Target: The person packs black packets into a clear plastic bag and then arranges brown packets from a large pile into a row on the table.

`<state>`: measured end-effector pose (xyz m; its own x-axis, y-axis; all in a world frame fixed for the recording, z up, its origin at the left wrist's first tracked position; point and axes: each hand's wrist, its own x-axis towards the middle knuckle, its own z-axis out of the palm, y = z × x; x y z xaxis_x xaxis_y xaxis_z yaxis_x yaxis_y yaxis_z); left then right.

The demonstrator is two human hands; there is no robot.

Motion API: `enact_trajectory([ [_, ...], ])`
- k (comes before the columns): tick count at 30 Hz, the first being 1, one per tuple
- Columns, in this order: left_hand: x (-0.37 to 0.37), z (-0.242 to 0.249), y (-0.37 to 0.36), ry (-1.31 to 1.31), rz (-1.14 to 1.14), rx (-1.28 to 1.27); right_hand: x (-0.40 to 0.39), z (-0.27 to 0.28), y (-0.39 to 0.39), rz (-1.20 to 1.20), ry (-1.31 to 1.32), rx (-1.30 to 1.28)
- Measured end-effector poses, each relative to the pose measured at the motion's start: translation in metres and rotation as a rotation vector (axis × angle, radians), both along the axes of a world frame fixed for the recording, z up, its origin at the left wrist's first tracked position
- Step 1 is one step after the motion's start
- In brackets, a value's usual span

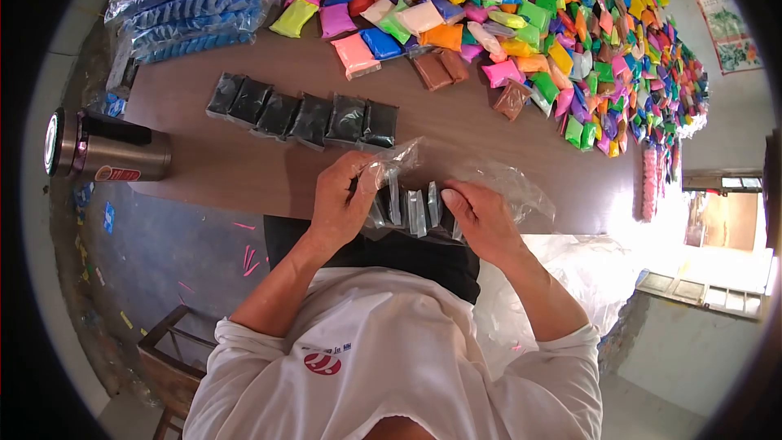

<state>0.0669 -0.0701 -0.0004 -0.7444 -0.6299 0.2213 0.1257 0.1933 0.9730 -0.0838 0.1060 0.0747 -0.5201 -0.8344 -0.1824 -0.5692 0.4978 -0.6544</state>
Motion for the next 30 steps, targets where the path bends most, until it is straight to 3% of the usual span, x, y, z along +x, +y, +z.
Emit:
enact_trajectory([
  [6,-0.001,0.0,0.0,0.013,0.019,-0.035,0.005,0.017,-0.002,-0.074,0.028,-0.086],
  [9,-0.001,0.001,-0.001,0.003,0.007,-0.027,0.003,0.023,-0.002,0.062,0.086,0.137],
  [15,0.004,-0.001,-0.003,-0.088,-0.021,-0.005,0.015,0.032,-0.015,0.066,0.122,0.01],
  [18,0.001,0.004,-0.002,-0.045,-0.009,0.01,0.011,0.023,-0.015,0.17,0.134,0.052],
  [24,0.0,0.005,0.0,-0.034,-0.001,0.014,0.008,0.021,-0.015,0.155,0.084,0.076],
  [27,0.003,0.004,-0.003,-0.082,-0.018,0.009,0.017,0.052,-0.019,0.13,0.171,0.083],
  [30,0.003,0.005,-0.002,-0.087,-0.021,0.01,0.017,0.076,-0.019,0.139,0.193,-0.08],
])
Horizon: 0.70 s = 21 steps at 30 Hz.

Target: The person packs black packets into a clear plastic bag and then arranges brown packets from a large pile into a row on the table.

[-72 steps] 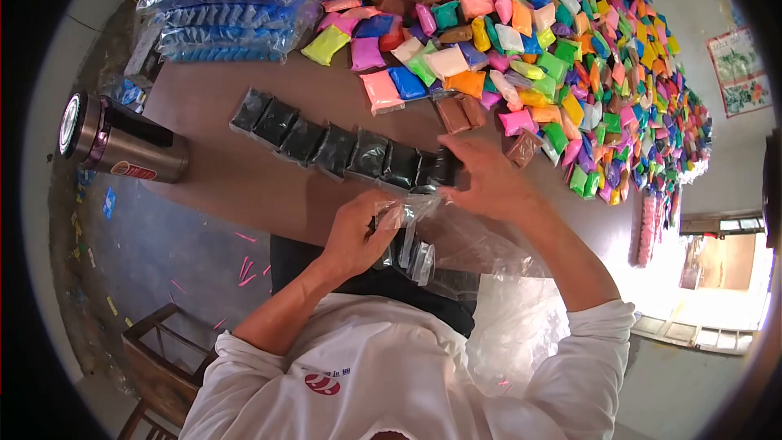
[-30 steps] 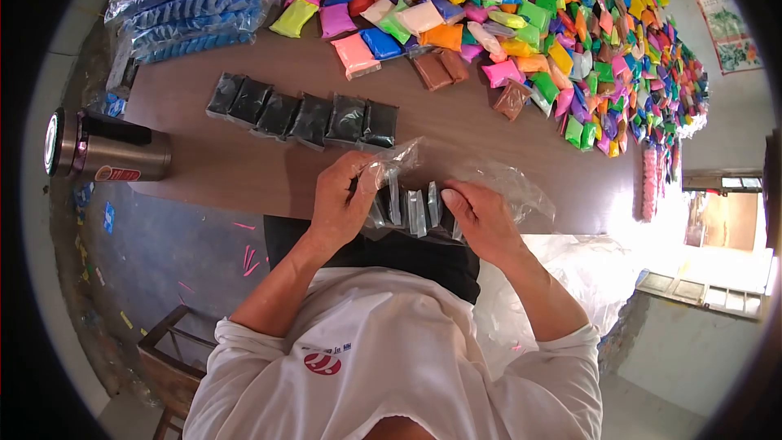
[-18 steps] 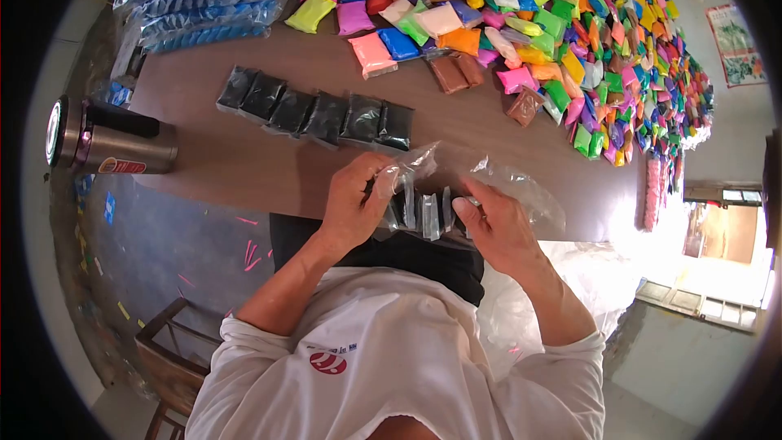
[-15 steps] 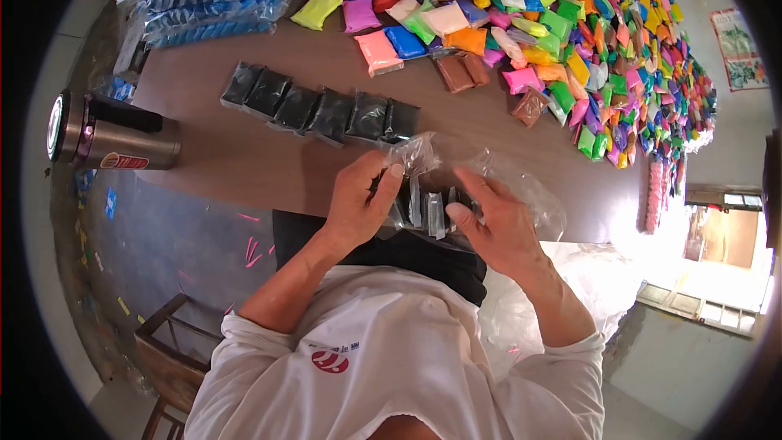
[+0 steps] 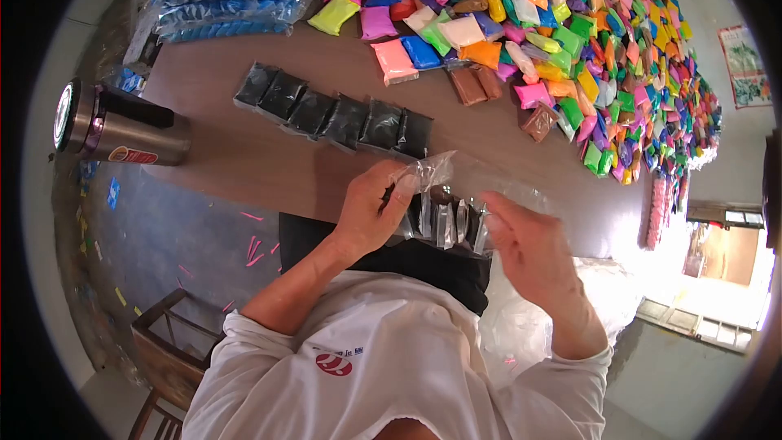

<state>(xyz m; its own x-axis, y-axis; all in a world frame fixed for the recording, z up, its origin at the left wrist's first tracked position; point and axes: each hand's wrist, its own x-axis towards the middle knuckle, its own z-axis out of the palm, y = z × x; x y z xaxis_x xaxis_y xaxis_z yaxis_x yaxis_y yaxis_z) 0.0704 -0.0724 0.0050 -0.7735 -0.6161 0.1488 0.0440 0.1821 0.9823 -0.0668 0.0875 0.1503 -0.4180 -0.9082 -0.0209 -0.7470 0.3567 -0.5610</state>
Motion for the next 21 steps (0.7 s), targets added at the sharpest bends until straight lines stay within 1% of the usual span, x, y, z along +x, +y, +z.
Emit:
enact_trajectory([
  [3,-0.001,-0.002,0.001,0.026,0.007,-0.012,-0.016,0.017,-0.022,0.051,0.136,-0.084],
  [4,-0.001,-0.001,0.002,0.028,0.014,-0.014,-0.019,0.018,-0.034,0.035,0.111,-0.083],
  [7,-0.001,-0.004,0.002,0.045,0.012,-0.012,-0.039,0.0,-0.082,0.187,0.138,-0.129],
  [8,0.0,-0.002,0.001,0.046,0.007,-0.022,-0.046,-0.01,-0.096,0.242,0.189,-0.112],
  [10,0.001,-0.002,0.0,0.045,0.006,-0.05,-0.056,-0.027,-0.122,0.351,0.294,-0.073],
  [13,0.002,0.002,0.001,0.028,0.006,-0.003,-0.056,-0.026,-0.153,0.407,0.342,0.467],
  [16,0.002,-0.005,0.002,0.067,0.003,0.006,-0.065,-0.057,-0.151,0.504,0.267,0.378],
  [19,0.002,0.0,0.0,0.055,-0.024,-0.041,-0.062,-0.057,-0.153,0.504,0.337,0.423],
  [21,0.002,0.003,-0.002,0.042,-0.04,-0.063,-0.067,-0.067,-0.15,0.509,0.369,0.357],
])
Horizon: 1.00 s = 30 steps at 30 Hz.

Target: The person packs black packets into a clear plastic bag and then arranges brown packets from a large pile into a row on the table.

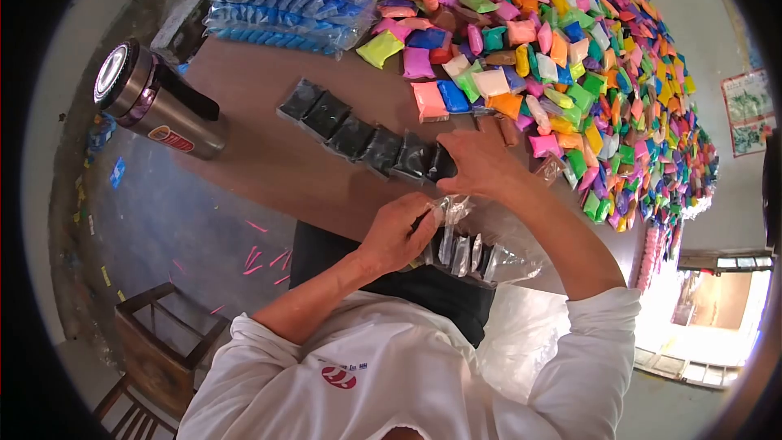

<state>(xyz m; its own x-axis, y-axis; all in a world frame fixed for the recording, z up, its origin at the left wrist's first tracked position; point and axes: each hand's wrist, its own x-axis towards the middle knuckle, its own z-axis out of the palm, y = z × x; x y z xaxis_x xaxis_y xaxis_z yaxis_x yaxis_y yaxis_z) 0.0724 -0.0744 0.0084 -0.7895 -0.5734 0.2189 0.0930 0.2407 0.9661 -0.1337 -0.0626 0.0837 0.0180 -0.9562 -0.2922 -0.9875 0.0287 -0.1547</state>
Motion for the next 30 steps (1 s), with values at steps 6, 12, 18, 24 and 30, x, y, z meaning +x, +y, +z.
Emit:
enact_trajectory([
  [6,0.0,-0.001,-0.001,0.003,-0.001,0.0,-0.002,0.006,0.002,-0.068,-0.008,-0.063],
  [12,0.0,-0.006,0.001,0.033,0.013,0.013,0.01,0.016,-0.011,-0.161,-0.231,-0.127],
  [18,0.0,-0.006,0.002,0.006,0.022,0.024,0.034,-0.008,-0.019,-0.037,-0.114,-0.135],
  [24,-0.002,-0.007,0.002,0.006,0.05,-0.02,0.023,-0.006,-0.023,-0.058,-0.016,-0.208],
  [30,-0.004,-0.007,0.005,0.02,0.066,0.028,0.026,0.1,0.072,-0.529,-0.641,-0.377],
])
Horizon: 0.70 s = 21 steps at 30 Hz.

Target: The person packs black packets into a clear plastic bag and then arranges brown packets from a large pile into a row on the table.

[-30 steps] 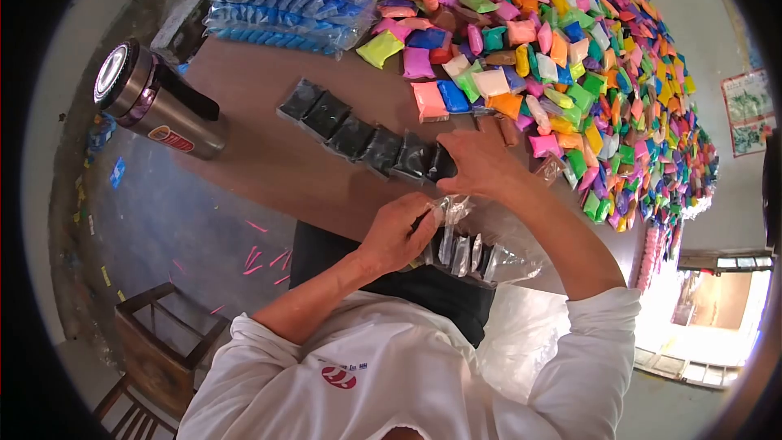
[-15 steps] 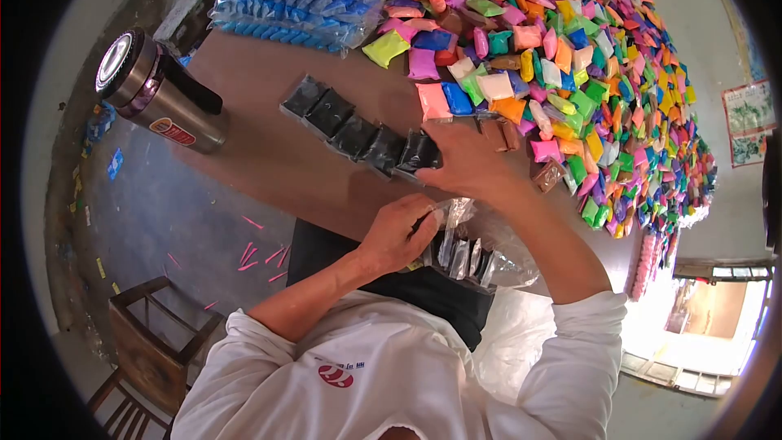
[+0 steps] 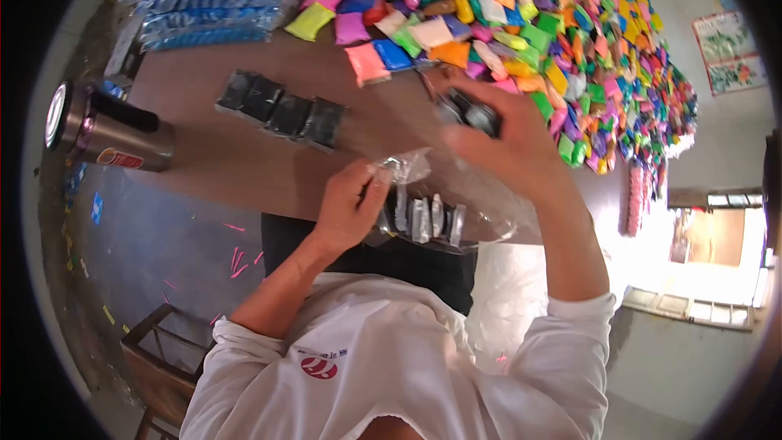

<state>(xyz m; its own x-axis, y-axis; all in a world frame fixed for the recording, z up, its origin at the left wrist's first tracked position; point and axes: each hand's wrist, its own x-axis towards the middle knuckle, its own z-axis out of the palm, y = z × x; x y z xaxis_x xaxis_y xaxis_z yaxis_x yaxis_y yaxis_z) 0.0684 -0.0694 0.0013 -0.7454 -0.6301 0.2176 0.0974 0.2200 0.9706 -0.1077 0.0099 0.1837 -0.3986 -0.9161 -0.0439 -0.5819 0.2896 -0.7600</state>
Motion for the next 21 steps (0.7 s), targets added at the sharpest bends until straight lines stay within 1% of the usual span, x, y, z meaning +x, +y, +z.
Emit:
enact_trajectory([
  [1,-0.001,-0.001,0.001,0.029,0.012,0.006,0.006,0.01,0.026,-0.051,-0.144,0.003],
  [3,-0.003,-0.003,0.002,0.037,0.009,0.017,0.008,0.008,0.073,-0.041,-0.13,0.096],
  [6,-0.004,-0.007,0.001,0.046,-0.005,0.024,0.027,-0.018,0.111,-0.218,-0.307,0.255],
  [8,-0.004,-0.003,0.001,0.061,0.004,0.01,0.03,-0.05,0.123,-0.261,-0.225,0.207],
  [9,-0.003,-0.002,0.0,0.029,-0.009,0.002,0.032,-0.062,0.125,-0.284,-0.188,0.183],
  [11,-0.001,-0.001,-0.002,-0.032,-0.036,-0.018,0.033,-0.069,0.124,-0.351,-0.187,0.246],
  [12,-0.001,-0.002,-0.002,-0.016,-0.031,-0.022,0.033,-0.072,0.124,-0.385,-0.184,0.277],
  [13,-0.002,-0.003,-0.001,0.001,-0.026,-0.028,0.033,-0.076,0.123,-0.372,-0.109,0.308],
  [16,-0.002,-0.002,-0.001,0.012,-0.022,-0.019,0.028,-0.081,0.121,-0.298,-0.032,0.359],
  [19,-0.002,-0.007,0.0,0.031,-0.019,-0.003,0.021,-0.074,0.117,-0.221,-0.019,0.407],
  [21,-0.001,-0.01,0.0,0.039,-0.019,-0.001,0.02,-0.068,0.119,-0.216,-0.012,0.429],
])
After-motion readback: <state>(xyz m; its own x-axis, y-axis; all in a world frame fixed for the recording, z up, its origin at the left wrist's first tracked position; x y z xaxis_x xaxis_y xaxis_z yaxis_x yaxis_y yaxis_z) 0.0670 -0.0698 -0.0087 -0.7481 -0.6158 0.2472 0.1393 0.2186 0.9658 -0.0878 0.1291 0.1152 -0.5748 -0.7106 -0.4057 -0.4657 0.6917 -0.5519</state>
